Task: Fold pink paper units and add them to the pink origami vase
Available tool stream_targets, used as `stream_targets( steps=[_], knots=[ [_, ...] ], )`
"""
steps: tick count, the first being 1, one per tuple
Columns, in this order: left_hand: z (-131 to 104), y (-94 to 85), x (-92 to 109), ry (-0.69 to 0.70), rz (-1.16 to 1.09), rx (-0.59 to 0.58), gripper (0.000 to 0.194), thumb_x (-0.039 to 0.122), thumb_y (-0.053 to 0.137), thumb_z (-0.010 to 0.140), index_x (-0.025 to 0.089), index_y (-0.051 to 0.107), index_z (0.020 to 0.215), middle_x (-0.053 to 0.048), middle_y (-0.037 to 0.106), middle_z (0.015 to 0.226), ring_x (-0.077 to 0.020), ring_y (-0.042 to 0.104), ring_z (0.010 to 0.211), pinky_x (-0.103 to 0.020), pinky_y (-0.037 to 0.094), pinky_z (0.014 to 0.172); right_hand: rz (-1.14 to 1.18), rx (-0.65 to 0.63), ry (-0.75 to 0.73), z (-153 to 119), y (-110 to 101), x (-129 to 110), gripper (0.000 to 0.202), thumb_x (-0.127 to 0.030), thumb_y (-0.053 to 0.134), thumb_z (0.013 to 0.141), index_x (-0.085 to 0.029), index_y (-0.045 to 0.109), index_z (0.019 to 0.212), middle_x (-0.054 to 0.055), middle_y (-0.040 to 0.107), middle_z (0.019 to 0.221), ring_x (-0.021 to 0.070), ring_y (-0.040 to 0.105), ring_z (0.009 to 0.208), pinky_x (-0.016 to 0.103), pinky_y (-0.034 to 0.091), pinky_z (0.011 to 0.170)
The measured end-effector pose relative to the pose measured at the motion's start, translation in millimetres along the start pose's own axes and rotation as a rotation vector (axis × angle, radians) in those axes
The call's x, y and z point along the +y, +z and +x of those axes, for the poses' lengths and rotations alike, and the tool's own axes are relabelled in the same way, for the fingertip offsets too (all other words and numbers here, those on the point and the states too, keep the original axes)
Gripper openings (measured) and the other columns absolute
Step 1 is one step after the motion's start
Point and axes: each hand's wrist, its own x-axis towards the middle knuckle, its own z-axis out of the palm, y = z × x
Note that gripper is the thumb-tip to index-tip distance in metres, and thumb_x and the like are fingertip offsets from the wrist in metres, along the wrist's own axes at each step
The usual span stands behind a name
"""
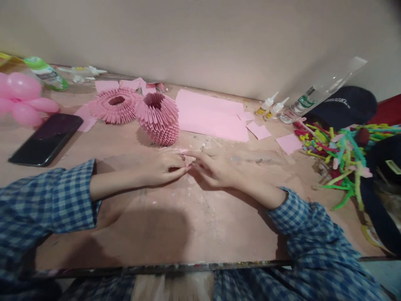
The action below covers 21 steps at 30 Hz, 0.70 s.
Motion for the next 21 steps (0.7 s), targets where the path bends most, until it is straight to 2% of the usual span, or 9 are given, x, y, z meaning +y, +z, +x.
stream_targets(
  steps=[2,4,8,12,16,19,21],
  knots=[
    [-0.5,2.4,2.3,0.021,-0.006,0.013,0.046,0.03,0.04,0.117,0.016,0.073,0.089,-0.004,0.078,0.087,-0.0157,0.068,0.081,-0.028,0.049,0.083,0.077,-0.018,0.003,-1.7,6.2,-3.5,0.05,-0.025,0.051,0.109,-0.017,0.048,0.158,0.003,0.072,0.091,0.0176,0.063,0.076,0.033,0.054,0.079],
    [-1.3,5.3,4.7,0.035,0.009,0.026,0.04,0.026,0.042,0.114,0.016,0.07,0.087,-0.004,0.074,0.082,-0.016,0.064,0.074,-0.029,0.047,0.076,0.189,-0.015,0.043,-2.5,13.7,-4.2,0.056,-0.022,0.051,0.107,-0.019,0.041,0.161,-0.005,0.058,0.081,0.0135,0.052,0.065,0.028,0.048,0.07],
    [-3.7,9.7,11.0,0.072,0.062,0.04,0.026,0.023,0.049,0.102,0.02,0.06,0.08,-0.005,0.068,0.077,-0.0191,0.058,0.07,-0.034,0.043,0.071,0.278,-0.009,0.058,-1.7,24.1,-5.4,0.06,-0.018,0.052,0.102,-0.02,0.032,0.159,-0.008,0.049,0.082,0.012,0.047,0.066,0.026,0.042,0.066],
    [-4.8,11.5,14.1,0.101,0.112,0.033,0.024,0.029,0.051,0.102,0.02,0.061,0.083,-0.007,0.071,0.083,-0.0216,0.063,0.074,-0.036,0.048,0.075,0.311,-0.014,0.014,-2.7,29.5,-7.3,0.074,-0.012,0.055,0.092,-0.02,0.027,0.159,-0.009,0.041,0.079,0.0128,0.046,0.067,0.027,0.043,0.066],
    [-7.8,13.5,6.9,0.086,0.191,0.048,0.041,0.043,0.047,0.114,0.018,0.07,0.091,-0.009,0.078,0.088,-0.0248,0.073,0.085,-0.037,0.052,0.078,0.377,-0.044,-0.027,-6.5,35.6,-6.2,0.078,-0.015,0.059,0.093,-0.024,0.023,0.162,-0.005,0.049,0.092,0.0119,0.051,0.068,0.026,0.045,0.064],
    [-10.8,15.2,-2.5,0.066,0.245,0.078,0.048,0.034,0.033,0.118,0.016,0.076,0.104,-0.013,0.082,0.105,-0.0261,0.076,0.103,-0.039,0.055,0.093,0.406,-0.055,-0.032,-7.4,35.6,-4.9,0.074,-0.015,0.054,0.098,-0.027,0.019,0.162,-0.002,0.052,0.098,0.0121,0.054,0.072,0.026,0.046,0.065],
    [-11.2,15.0,-7.1,0.053,0.262,0.091,0.051,0.03,0.028,0.118,0.013,0.076,0.111,-0.016,0.082,0.113,-0.0269,0.076,0.108,-0.041,0.056,0.099,0.405,-0.019,0.003,-6.5,32.0,-3.8,0.068,-0.021,0.053,0.104,-0.027,0.018,0.162,-0.002,0.052,0.097,0.0143,0.056,0.078,0.028,0.048,0.071]
  ],
)
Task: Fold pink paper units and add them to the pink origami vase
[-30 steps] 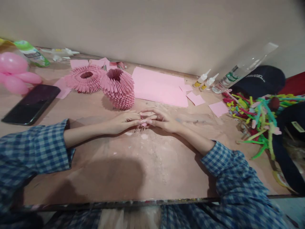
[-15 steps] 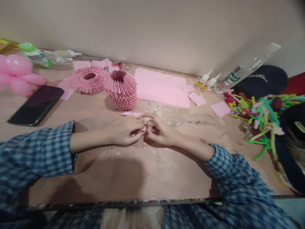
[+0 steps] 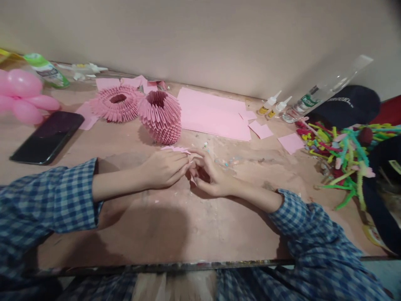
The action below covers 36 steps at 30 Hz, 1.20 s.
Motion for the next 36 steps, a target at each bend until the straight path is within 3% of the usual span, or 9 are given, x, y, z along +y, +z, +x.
stream_targets(
  steps=[3,6,11,15,19,25,28,32,36],
  knots=[
    [2.7,-2.5,-1.3,-0.01,0.001,-0.002,0.056,0.031,0.022,0.119,0.011,0.074,0.114,-0.017,0.081,0.113,-0.0269,0.075,0.105,-0.041,0.056,0.097,-0.048,0.129,0.088,3.1,-7.1,-2.9,0.049,-0.039,0.063,0.108,-0.023,0.039,0.148,0.001,0.057,0.1,0.0172,0.058,0.087,0.032,0.049,0.08],
    [6.4,-8.5,2.4,-0.009,-0.022,-0.026,0.055,0.032,0.02,0.12,0.013,0.071,0.112,-0.014,0.08,0.112,-0.0245,0.074,0.1,-0.038,0.056,0.093,-0.018,0.131,0.184,7.5,-9.6,-9.4,0.028,-0.05,0.06,0.112,-0.022,0.06,0.113,0.003,0.065,0.1,0.0176,0.06,0.089,0.034,0.048,0.084],
    [8.7,-16.4,1.8,0.017,-0.038,-0.033,0.058,0.033,0.016,0.121,0.016,0.069,0.11,-0.012,0.078,0.108,-0.0222,0.073,0.101,-0.035,0.056,0.094,0.092,0.098,0.215,9.7,-12.5,-13.7,0.033,-0.048,0.053,0.115,-0.023,0.066,0.098,0.0,0.068,0.085,0.0158,0.06,0.077,0.031,0.05,0.079],
    [8.9,-7.5,-6.9,-0.016,0.125,0.027,0.053,0.038,0.03,0.121,0.007,0.072,0.118,-0.022,0.076,0.12,-0.0339,0.069,0.119,-0.048,0.055,0.103,-0.019,0.212,0.257,7.4,-27.4,1.6,0.04,-0.054,0.057,0.112,-0.023,0.064,0.089,-0.002,0.061,0.075,0.0153,0.056,0.073,0.03,0.046,0.076],
    [7.4,11.5,-12.7,-0.098,0.194,0.038,0.051,0.042,0.04,0.12,0.002,0.069,0.133,-0.026,0.073,0.128,-0.0365,0.068,0.116,-0.05,0.055,0.101,-0.014,0.279,0.305,8.4,-38.5,16.1,0.045,-0.057,0.053,0.113,-0.022,0.061,0.085,-0.003,0.056,0.071,0.0145,0.053,0.07,0.029,0.043,0.071],
    [5.9,19.7,-16.7,-0.134,0.081,0.118,0.046,0.047,0.049,0.117,0.006,0.069,0.122,-0.017,0.072,0.108,-0.0292,0.065,0.1,-0.038,0.053,0.086,-0.022,0.217,0.344,8.7,-40.5,11.8,0.041,-0.053,0.056,0.111,-0.02,0.07,0.093,-0.004,0.053,0.068,0.0136,0.049,0.067,0.029,0.04,0.066],
    [5.0,15.6,-17.4,-0.132,0.022,0.133,0.043,0.049,0.053,0.116,0.009,0.068,0.118,-0.013,0.07,0.104,-0.0262,0.063,0.096,-0.034,0.051,0.082,-0.08,0.201,0.342,7.5,-38.4,10.7,0.036,-0.049,0.058,0.11,-0.019,0.073,0.098,-0.002,0.063,0.074,0.0136,0.054,0.068,0.029,0.044,0.069],
    [2.9,12.3,-17.2,-0.104,-0.034,0.139,0.035,0.042,0.05,0.118,0.016,0.07,0.108,-0.008,0.063,0.101,-0.0223,0.06,0.094,-0.032,0.05,0.082,-0.252,0.199,0.232,6.6,-30.7,14.0,0.034,-0.045,0.057,0.112,-0.021,0.078,0.103,0.007,0.081,0.095,0.0195,0.07,0.085,0.034,0.053,0.081],
    [2.4,12.2,-20.6,-0.132,-0.18,0.168,0.032,0.047,0.054,0.116,0.019,0.069,0.114,-0.007,0.059,0.11,-0.0209,0.06,0.099,-0.031,0.053,0.088,-0.446,0.178,0.153,5.4,-24.2,13.8,0.04,-0.045,0.053,0.117,-0.018,0.081,0.107,0.013,0.085,0.102,0.0237,0.077,0.095,0.037,0.056,0.088]
  ],
)
